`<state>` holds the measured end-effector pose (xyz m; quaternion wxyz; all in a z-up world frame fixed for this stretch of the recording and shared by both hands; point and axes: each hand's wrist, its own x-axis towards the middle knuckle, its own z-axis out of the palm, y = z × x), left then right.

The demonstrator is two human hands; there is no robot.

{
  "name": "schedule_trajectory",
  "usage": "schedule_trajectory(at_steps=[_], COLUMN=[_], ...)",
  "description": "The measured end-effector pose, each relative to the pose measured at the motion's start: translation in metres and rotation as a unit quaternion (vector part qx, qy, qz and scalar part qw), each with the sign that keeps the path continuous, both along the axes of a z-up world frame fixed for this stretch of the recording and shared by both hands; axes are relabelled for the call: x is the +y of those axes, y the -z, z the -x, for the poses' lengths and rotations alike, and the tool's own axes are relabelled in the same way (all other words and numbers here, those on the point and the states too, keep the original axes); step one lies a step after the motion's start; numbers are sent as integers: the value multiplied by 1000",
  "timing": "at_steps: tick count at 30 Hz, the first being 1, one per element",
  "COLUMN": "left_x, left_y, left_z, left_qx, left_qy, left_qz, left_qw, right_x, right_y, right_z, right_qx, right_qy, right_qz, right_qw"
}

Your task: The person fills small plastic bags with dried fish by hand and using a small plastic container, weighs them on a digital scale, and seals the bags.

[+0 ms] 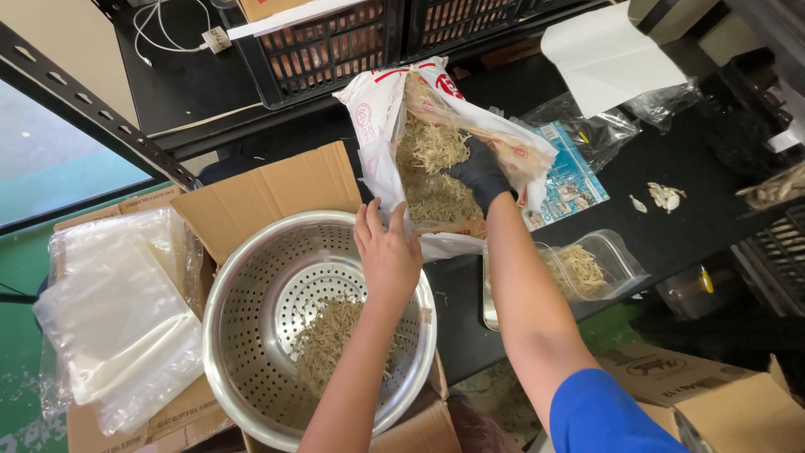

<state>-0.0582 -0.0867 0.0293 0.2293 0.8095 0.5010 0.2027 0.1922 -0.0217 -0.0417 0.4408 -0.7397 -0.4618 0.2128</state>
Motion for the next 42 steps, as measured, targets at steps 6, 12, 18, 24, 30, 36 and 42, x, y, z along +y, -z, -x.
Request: schedule_trajectory(at_steps=[6,12,18,24,30,36,42], left_x=[-8,-14,-29,-57,-78,-84,-74], left_y=[-14,-12,-5,-32,-38,-48,-39], left_z=[20,81,153,185,195,189,122], left_qx=[-20,-65,-110,-129,-125,-137,-133], left_qy=[-15,-50,-88,-87,-79,-68,-5], left_qz=[9,-25,-47,-35,-45,-54,-84], left_qw=[1000,996,989,987,988,987,987], right_x=[-6,-29,-58,-117,-157,-134,-137], right_y=[-27,-75,-81,-63,8,0,21], right_z=[15,44,104,254,302,251,224], right_qx=[27,-15,83,-108,-257,-111,-39], right_qy=[28,-6,-129,-222,-337,-350,-228], right_qz=[-21,-32,-106,81,173,72,28], right_qw=[999,999,982,966,889,927,973])
